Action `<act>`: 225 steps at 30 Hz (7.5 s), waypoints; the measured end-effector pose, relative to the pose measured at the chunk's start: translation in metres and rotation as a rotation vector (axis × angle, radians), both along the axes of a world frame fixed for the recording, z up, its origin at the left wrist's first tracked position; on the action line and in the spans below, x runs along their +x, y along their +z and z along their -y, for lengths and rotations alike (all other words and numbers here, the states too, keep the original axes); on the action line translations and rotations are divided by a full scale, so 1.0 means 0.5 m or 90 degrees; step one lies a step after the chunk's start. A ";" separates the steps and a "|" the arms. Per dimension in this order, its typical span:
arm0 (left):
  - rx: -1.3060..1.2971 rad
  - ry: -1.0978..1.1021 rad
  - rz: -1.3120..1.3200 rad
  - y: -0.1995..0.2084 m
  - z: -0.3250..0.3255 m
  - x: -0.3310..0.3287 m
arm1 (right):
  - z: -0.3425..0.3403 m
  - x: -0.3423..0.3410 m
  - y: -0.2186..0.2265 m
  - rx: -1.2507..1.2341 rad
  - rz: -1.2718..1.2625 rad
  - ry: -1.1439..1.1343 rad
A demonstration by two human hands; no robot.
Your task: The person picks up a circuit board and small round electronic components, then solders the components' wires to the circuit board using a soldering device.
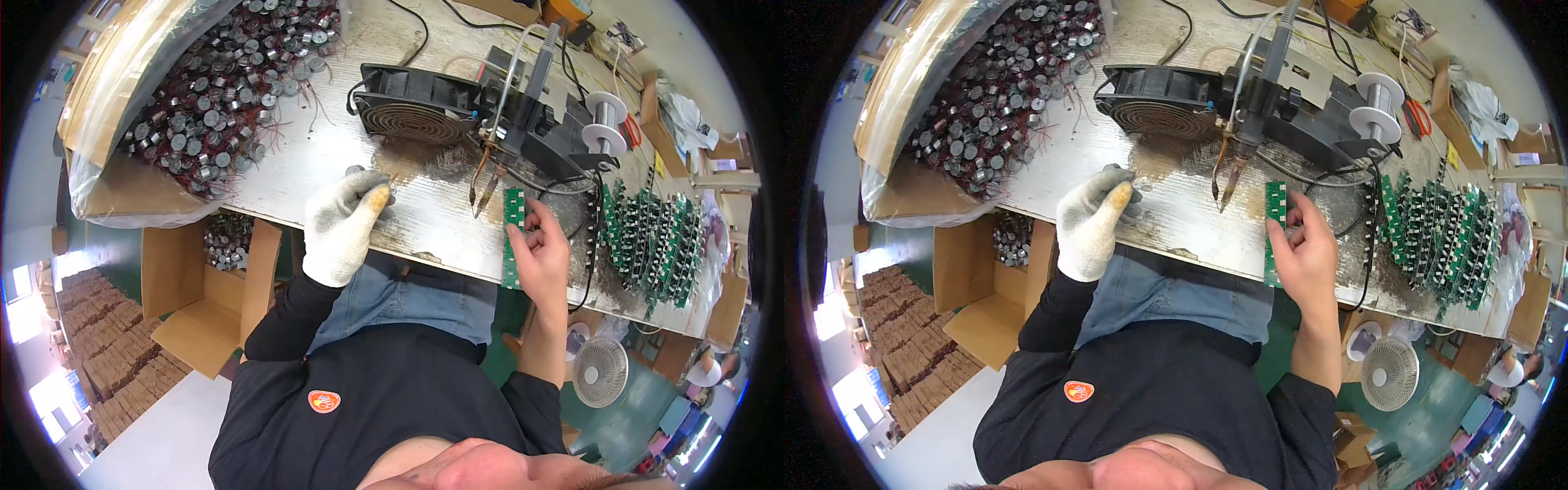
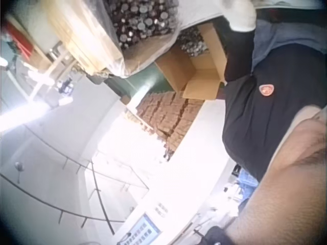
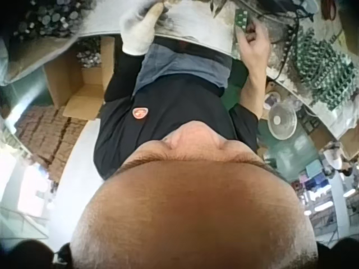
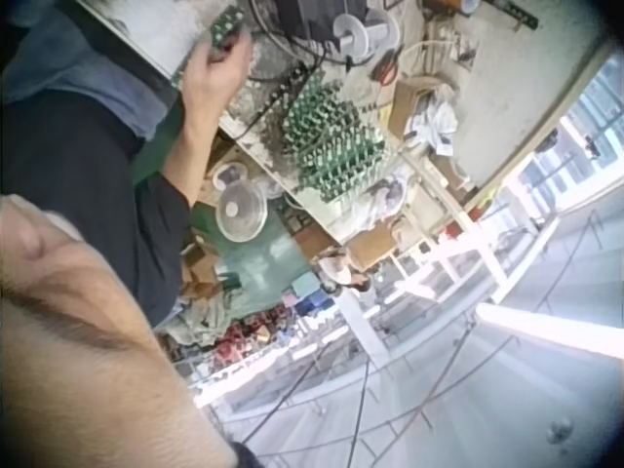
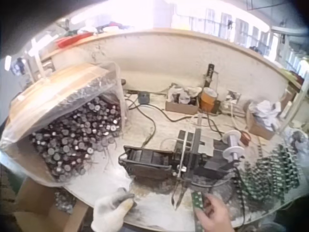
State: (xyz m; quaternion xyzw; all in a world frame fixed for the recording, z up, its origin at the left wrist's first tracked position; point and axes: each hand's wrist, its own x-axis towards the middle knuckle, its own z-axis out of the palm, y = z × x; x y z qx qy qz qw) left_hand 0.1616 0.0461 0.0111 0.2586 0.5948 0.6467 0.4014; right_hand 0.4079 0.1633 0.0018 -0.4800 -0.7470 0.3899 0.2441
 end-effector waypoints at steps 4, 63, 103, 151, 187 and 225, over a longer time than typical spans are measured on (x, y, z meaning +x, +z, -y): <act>0.001 -0.055 -0.259 -0.014 -0.001 0.005 | -0.002 -0.005 0.009 -0.011 0.019 0.016; -0.173 -0.234 0.218 0.009 -0.060 0.081 | 0.107 -0.047 0.003 -0.350 -0.407 0.046; -0.161 0.082 -0.743 -0.001 -0.054 -0.164 | 0.075 -0.049 -0.004 -0.409 -0.448 -0.027; -0.002 -0.187 -0.700 0.014 0.004 -0.115 | 0.076 -0.049 -0.011 -0.361 -0.423 0.009; -0.153 -0.266 0.093 0.000 -0.054 0.058 | 0.091 -0.059 -0.005 -0.388 -0.456 0.057; -0.149 -0.221 0.136 0.025 -0.060 0.071 | 0.101 -0.058 0.007 -0.380 -0.437 0.056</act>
